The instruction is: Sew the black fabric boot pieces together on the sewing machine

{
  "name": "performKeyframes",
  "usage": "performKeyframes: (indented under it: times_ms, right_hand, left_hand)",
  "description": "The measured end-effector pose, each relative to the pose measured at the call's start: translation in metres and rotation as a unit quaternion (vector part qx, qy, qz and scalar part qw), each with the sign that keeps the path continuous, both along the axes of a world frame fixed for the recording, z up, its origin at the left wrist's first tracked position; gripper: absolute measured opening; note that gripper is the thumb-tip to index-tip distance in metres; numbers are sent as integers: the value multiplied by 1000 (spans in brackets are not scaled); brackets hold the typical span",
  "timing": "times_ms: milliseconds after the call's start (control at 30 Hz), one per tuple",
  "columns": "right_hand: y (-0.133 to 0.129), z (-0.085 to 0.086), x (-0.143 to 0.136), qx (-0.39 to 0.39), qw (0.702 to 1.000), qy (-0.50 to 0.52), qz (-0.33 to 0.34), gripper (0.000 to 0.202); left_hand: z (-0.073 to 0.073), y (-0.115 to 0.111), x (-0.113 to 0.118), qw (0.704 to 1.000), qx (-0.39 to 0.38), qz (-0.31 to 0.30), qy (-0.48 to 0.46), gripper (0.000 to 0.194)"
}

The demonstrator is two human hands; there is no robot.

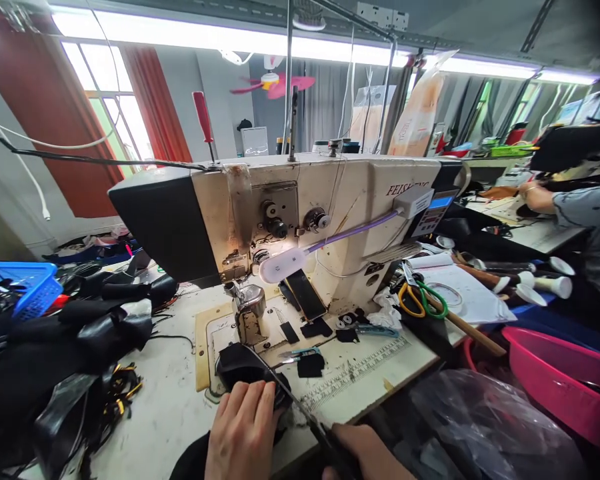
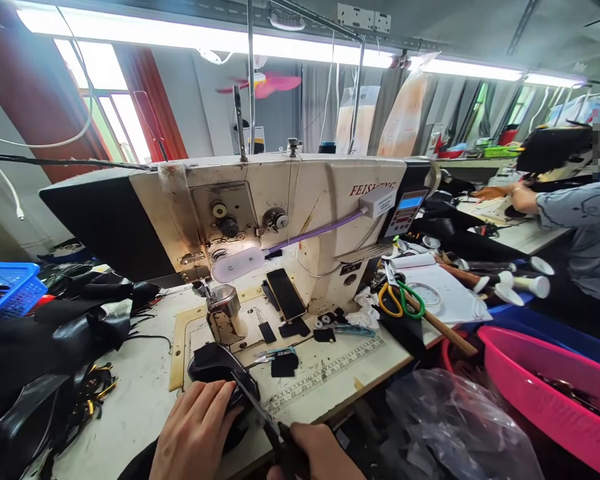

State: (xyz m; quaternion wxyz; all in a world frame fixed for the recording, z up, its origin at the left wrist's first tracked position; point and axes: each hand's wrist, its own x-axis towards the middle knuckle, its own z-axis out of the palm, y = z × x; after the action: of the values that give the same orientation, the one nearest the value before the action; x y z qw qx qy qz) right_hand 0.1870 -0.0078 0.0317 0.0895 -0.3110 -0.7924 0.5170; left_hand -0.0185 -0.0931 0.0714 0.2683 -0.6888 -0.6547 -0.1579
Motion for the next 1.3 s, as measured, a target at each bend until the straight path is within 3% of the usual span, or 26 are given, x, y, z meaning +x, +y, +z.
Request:
performKeyframes:
  times_ms: [100, 233, 333, 400, 500, 567, 600, 633, 700, 733, 800, 900, 1033, 1100, 1167, 1233, 1300]
  right_hand:
    - [13, -10, 6, 33, 997, -33, -68, 45]
    - [59, -19, 24, 192, 958, -168, -131, 27]
    - [96, -23, 36, 317, 907, -233, -147, 25]
    - [105, -18, 33, 397, 886, -191, -148, 31]
    - [72, 8, 3, 480, 869, -11, -121, 30]
    - [24, 29, -29, 436, 891, 123, -31, 27]
    - [-2, 38, -48, 412, 891, 180, 64, 30]
    - [-26, 45, -67, 394, 886, 217, 112, 33]
    - [-61, 53, -105, 400, 876, 239, 126, 41]
    - [-70, 55, -122, 432, 868, 220, 110, 46]
    - [-74, 56, -147, 485, 858, 157, 66, 44]
    - [-63, 57, -157, 474, 873, 103, 49, 12]
    - [-57, 60, -145, 443, 890, 104, 42, 39]
    - [-61, 57, -140, 437, 892, 107, 49, 24]
    - [-67, 52, -139, 442, 885, 135, 59, 16]
    - [-73, 50, -140, 490, 853, 172, 62, 16]
    - [-75, 54, -141, 552, 809, 187, 77, 23]
  left_hand:
    - [6, 4, 1, 999, -34, 7, -1, 27]
    - [17, -17, -16, 996, -86, 15, -20, 71]
    - [14, -51, -37, 985, -11, 163, -49, 82]
    - [4, -75, -48, 953, 42, 265, -143, 80]
    - [-13, -99, -54, 847, 87, 356, -386, 71]
    - [-22, -102, -52, 745, 140, 358, -546, 64]
    - [-26, -101, -49, 688, 181, 339, -616, 64]
    - [-29, -99, -46, 625, 228, 305, -681, 65]
    - [-36, -93, -40, 502, 301, 223, -780, 65]
    - [-39, -92, -36, 457, 316, 190, -809, 62]
    - [-45, -90, -31, 414, 311, 150, -842, 55]
    - [-45, -93, -25, 392, 276, 97, -872, 39]
    - [-35, -92, -20, 307, 165, 39, -937, 39]
    - [-30, -87, -16, 321, 129, 48, -937, 45]
    - [-28, -83, -11, 372, 154, 83, -912, 47]
    - [-24, -80, -8, 471, 210, 149, -844, 46]
    - [-18, -81, -11, 621, 241, 211, -715, 46]
